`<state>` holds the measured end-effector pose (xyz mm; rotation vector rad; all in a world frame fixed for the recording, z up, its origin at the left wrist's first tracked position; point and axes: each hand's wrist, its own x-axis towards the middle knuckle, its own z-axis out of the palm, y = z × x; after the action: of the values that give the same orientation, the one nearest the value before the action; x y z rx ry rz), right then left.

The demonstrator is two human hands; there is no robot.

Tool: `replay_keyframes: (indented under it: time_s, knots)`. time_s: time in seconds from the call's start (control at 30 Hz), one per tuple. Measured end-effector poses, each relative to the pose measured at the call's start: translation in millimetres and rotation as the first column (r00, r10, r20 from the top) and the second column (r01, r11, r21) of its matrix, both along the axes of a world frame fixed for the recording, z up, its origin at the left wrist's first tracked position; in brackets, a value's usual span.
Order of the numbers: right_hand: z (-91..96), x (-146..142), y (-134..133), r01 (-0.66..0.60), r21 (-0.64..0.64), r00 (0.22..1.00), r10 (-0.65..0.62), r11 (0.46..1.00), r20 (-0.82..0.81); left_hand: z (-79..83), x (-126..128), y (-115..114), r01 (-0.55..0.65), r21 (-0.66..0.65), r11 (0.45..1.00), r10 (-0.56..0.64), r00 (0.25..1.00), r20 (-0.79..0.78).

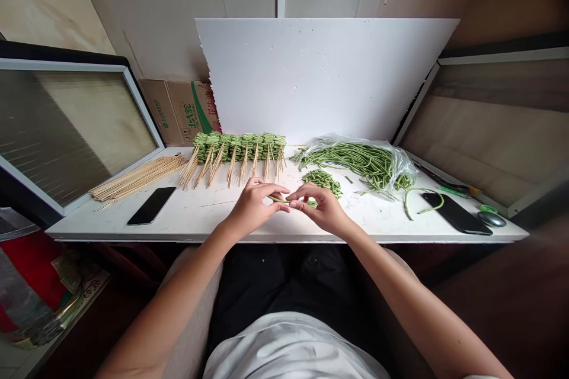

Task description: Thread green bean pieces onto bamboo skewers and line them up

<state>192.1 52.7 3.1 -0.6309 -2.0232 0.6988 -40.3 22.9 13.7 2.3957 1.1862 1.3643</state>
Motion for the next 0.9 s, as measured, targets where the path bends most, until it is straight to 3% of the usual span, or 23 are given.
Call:
replay_keyframes:
  time_s: [0.23, 0.33, 0.4, 0.5, 0.63, 0.73, 0.83, 0.9]
  knots:
    - [4.0, 3.9, 1.4, 0.074, 0.094, 0.996, -0.069, 0.993, -0.053, 6.5, -1.2, 0.1, 0.016, 0.075, 0.997, -0.015, 1.000, -0.020]
    - [5.5, 1.0, -3.5, 0.054, 0.150, 0.997, -0.046, 0.987, -0.058, 6.9, 1.4, -1.9, 0.024, 0.003, 1.000, -0.025, 0.999, 0.049]
    - [6.0, -1.5, -6.7, 0.056, 0.139, 0.996, -0.045, 0.989, -0.083, 5.7, 4.7, -2.7, 0.054, -0.113, 0.992, -0.035, 0.985, 0.167]
    - [5.5, -5.8, -10.1, 0.071, 0.056, 0.984, -0.060, 0.996, -0.167, 1.2, 10.9, -0.6, 0.188, -0.283, 0.941, -0.068, 0.920, 0.386]
    - [5.1, -9.1, -12.1, 0.071, 0.050, 0.988, -0.064, 0.996, -0.139, -4.6, 16.6, 4.8, 0.335, -0.349, 0.875, -0.054, 0.784, 0.618]
    - [7.0, -7.7, -12.3, 0.084, 0.131, 0.995, -0.077, 0.988, -0.061, -4.7, 17.3, 5.9, 0.399, -0.382, 0.834, -0.039, 0.733, 0.679]
    - [9.4, -4.9, -12.1, 0.179, 0.184, 0.982, -0.163, 0.966, -0.099, -2.8, 16.9, 4.7, 0.457, -0.412, 0.788, -0.068, 0.730, 0.680]
    - [10.6, -3.5, -12.2, 0.178, 0.234, 0.982, -0.157, 0.956, -0.102, -2.5, 17.1, 3.2, 0.507, -0.436, 0.744, -0.092, 0.724, 0.684]
